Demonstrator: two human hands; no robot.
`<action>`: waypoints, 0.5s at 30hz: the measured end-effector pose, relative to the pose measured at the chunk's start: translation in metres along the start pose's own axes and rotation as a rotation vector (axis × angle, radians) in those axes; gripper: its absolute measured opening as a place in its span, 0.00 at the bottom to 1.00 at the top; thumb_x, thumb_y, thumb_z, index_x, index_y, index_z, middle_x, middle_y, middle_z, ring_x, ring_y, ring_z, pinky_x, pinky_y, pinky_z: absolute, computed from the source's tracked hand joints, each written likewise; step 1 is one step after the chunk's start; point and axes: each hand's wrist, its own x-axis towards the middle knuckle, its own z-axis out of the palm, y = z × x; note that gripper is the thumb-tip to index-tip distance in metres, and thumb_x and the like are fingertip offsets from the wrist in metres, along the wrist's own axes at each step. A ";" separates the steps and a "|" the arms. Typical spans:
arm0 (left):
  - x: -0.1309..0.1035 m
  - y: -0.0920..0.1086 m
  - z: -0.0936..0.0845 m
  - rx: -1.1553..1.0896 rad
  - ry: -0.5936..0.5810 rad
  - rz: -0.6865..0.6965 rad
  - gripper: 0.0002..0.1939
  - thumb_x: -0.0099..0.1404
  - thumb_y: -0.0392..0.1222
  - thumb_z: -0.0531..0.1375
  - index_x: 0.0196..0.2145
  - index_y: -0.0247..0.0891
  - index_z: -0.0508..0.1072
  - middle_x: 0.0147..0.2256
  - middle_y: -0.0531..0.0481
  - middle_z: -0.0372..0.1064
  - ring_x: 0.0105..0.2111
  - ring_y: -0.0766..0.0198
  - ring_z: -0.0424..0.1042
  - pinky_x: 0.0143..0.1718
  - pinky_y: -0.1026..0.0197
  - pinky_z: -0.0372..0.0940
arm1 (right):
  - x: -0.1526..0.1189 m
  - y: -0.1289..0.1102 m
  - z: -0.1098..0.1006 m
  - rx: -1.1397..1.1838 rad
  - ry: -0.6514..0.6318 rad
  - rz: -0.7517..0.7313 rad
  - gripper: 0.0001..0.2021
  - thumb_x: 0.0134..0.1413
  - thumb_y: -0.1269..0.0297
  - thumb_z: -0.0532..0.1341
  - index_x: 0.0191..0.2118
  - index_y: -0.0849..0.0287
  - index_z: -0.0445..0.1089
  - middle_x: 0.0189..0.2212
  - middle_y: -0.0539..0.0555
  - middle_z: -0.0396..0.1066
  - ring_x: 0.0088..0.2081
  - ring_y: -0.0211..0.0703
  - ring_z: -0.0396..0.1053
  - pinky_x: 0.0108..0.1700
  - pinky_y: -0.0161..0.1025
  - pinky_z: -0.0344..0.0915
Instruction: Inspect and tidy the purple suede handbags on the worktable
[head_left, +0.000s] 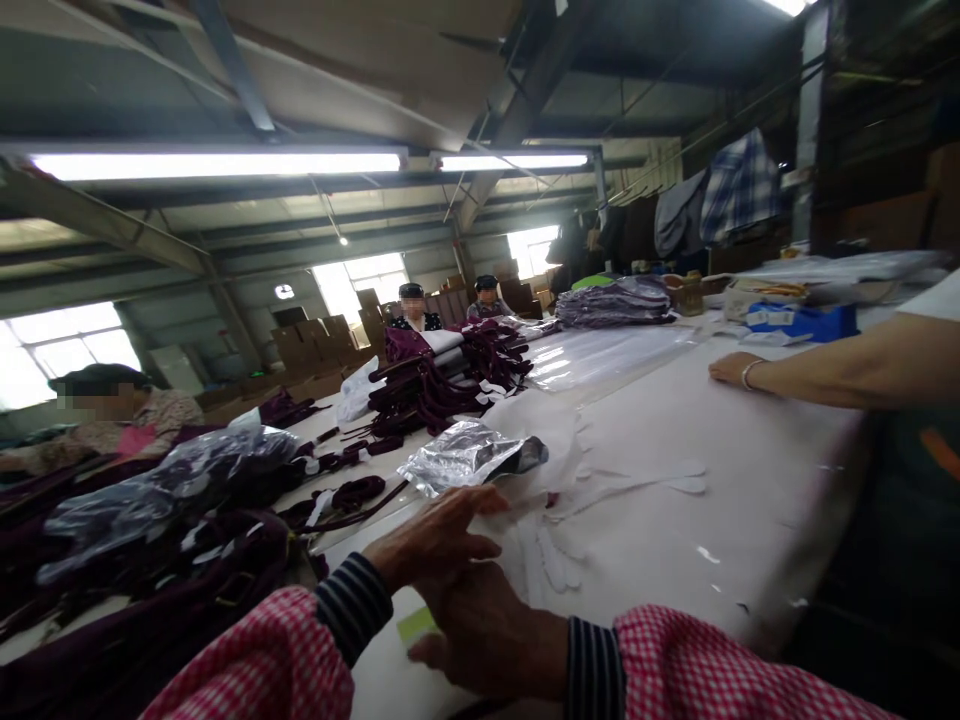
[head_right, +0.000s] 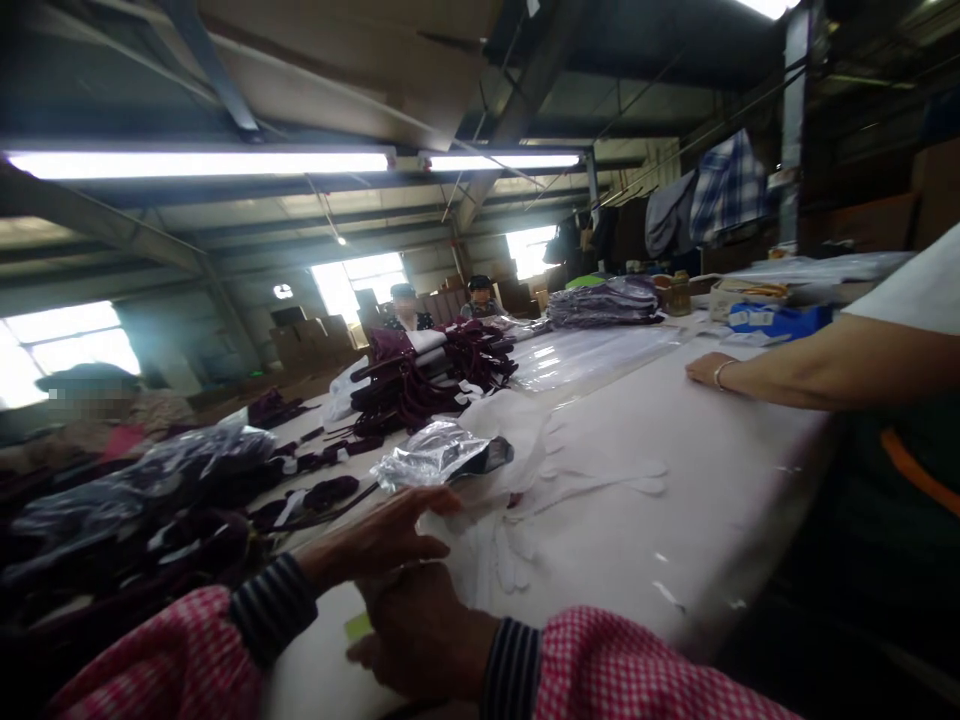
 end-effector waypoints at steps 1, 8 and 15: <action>-0.002 0.001 -0.002 -0.014 -0.002 -0.007 0.25 0.60 0.43 0.68 0.55 0.45 0.73 0.53 0.49 0.72 0.53 0.53 0.69 0.57 0.53 0.61 | -0.006 0.001 -0.001 -0.022 0.034 -0.050 0.29 0.56 0.49 0.68 0.58 0.60 0.66 0.54 0.65 0.73 0.51 0.63 0.72 0.45 0.50 0.70; 0.009 0.019 0.002 0.300 0.262 0.065 0.04 0.69 0.37 0.60 0.40 0.40 0.75 0.39 0.50 0.73 0.43 0.57 0.70 0.44 0.56 0.64 | -0.048 0.033 -0.062 0.070 0.365 -0.077 0.10 0.67 0.68 0.57 0.32 0.57 0.69 0.33 0.51 0.73 0.32 0.38 0.70 0.35 0.34 0.64; 0.058 0.002 0.031 0.612 0.335 0.007 0.11 0.69 0.35 0.57 0.48 0.41 0.73 0.57 0.45 0.68 0.60 0.46 0.61 0.58 0.41 0.58 | -0.037 0.135 -0.102 -0.095 0.440 0.319 0.07 0.56 0.72 0.62 0.40 0.56 0.70 0.41 0.54 0.72 0.47 0.52 0.67 0.50 0.46 0.65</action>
